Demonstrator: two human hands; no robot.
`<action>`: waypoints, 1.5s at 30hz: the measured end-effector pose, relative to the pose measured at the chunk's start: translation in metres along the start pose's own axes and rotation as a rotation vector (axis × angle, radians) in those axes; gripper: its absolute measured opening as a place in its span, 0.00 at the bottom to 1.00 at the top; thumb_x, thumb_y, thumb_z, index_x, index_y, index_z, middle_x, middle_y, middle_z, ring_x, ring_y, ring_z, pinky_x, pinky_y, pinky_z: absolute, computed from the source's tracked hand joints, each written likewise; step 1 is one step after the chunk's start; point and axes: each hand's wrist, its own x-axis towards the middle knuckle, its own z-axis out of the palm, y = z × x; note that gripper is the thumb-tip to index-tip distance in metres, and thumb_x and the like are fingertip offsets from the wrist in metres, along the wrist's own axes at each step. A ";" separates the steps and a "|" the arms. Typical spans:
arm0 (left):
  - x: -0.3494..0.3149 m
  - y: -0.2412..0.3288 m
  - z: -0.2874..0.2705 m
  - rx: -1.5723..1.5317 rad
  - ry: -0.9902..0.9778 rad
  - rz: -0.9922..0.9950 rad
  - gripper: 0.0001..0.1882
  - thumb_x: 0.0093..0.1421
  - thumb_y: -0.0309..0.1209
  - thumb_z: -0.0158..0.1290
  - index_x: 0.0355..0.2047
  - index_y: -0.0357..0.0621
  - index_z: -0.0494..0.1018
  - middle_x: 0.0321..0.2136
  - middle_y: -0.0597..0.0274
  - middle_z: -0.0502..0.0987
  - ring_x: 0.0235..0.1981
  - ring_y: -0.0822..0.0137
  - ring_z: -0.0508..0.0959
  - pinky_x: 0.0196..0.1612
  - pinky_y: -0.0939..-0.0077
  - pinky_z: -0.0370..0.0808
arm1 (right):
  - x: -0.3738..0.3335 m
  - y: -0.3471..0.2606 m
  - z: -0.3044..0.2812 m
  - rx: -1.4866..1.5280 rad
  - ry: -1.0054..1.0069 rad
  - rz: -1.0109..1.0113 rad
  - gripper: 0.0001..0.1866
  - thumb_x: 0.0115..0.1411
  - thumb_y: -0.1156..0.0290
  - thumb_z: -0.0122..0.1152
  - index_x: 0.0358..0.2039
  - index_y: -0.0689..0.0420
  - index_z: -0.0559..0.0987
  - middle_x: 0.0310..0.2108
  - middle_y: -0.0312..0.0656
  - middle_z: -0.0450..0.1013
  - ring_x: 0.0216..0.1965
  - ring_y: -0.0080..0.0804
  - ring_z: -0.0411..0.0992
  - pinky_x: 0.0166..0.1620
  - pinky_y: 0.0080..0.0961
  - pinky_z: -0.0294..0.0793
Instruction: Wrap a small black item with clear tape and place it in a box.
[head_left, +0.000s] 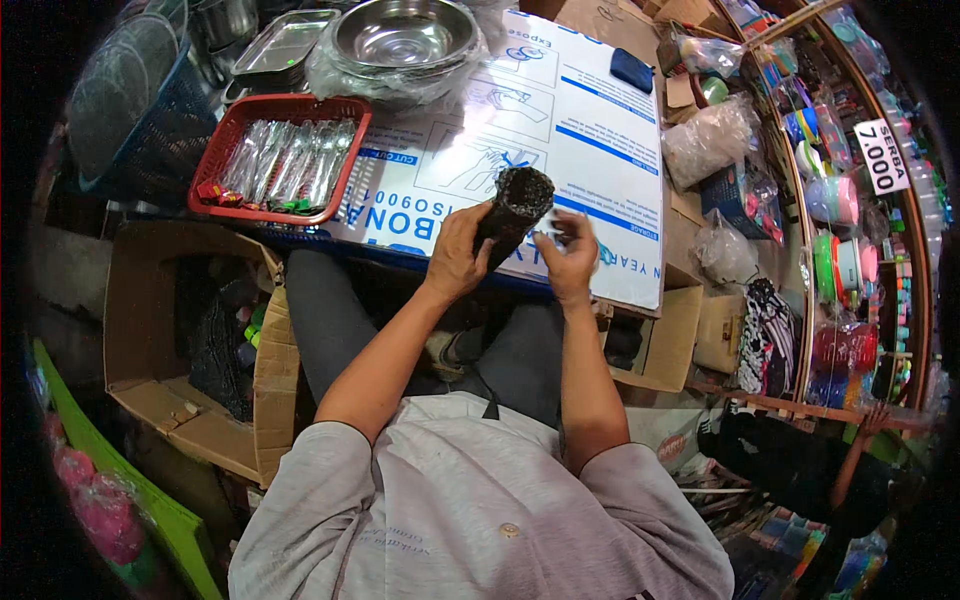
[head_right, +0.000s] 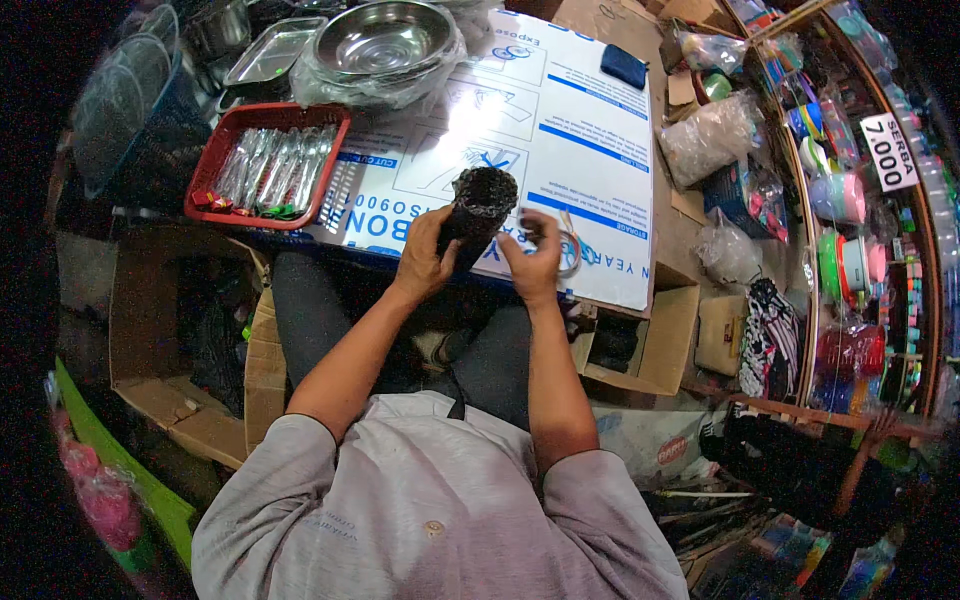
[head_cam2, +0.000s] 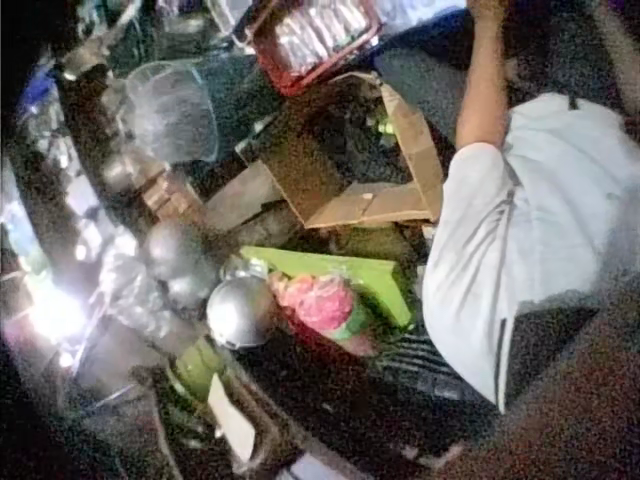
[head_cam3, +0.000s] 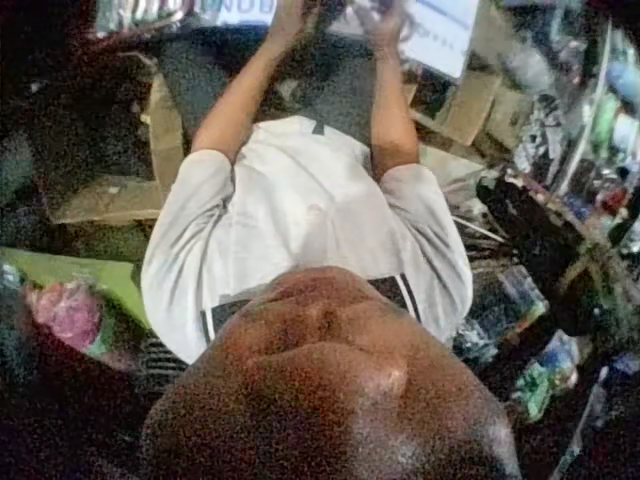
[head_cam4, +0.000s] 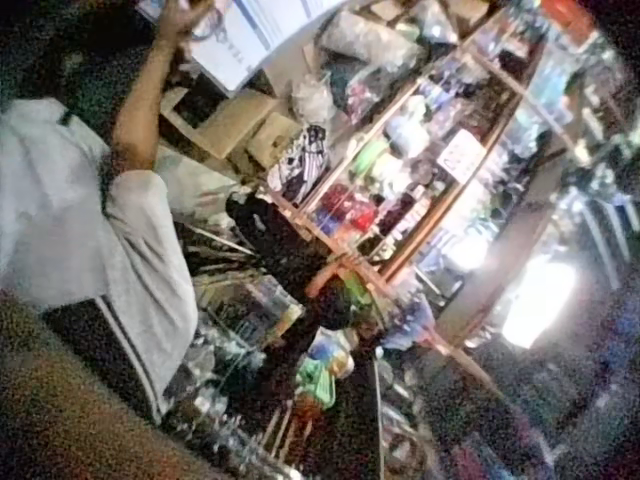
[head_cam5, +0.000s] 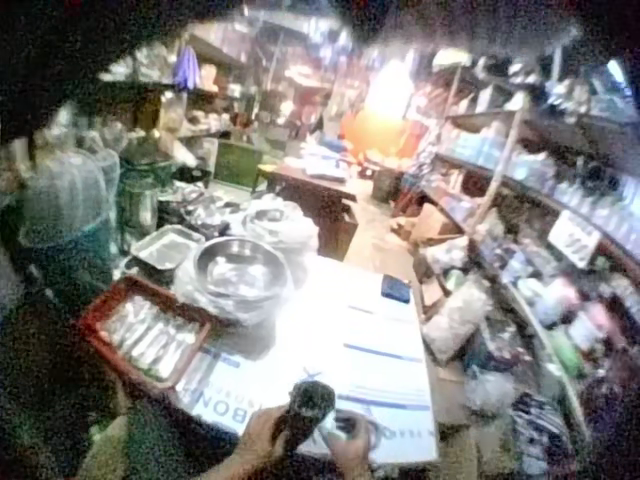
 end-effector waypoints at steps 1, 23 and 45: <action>-0.002 0.001 0.000 -0.018 -0.001 -0.013 0.29 0.49 0.18 0.55 0.53 0.38 0.64 0.48 0.50 0.71 0.50 0.49 0.69 0.55 0.62 0.65 | -0.005 0.011 0.000 0.148 -0.126 0.209 0.26 0.45 0.74 0.70 0.45 0.61 0.71 0.39 0.40 0.71 0.45 0.31 0.68 0.48 0.29 0.69; 0.017 0.011 -0.006 -0.175 0.058 -0.124 0.15 0.53 0.30 0.57 0.39 0.37 0.73 0.39 0.53 0.70 0.44 0.55 0.66 0.49 0.65 0.64 | -0.007 0.002 0.045 0.095 -0.017 -0.047 0.13 0.54 0.70 0.65 0.37 0.63 0.79 0.49 0.47 0.69 0.47 0.35 0.70 0.48 0.25 0.70; 0.008 0.000 0.011 -0.105 0.044 -0.228 0.12 0.57 0.33 0.54 0.39 0.41 0.74 0.33 0.56 0.76 0.38 0.57 0.70 0.45 0.66 0.66 | -0.020 0.016 0.050 0.041 -0.089 0.209 0.14 0.58 0.63 0.62 0.34 0.63 0.77 0.38 0.44 0.74 0.35 0.35 0.70 0.41 0.29 0.69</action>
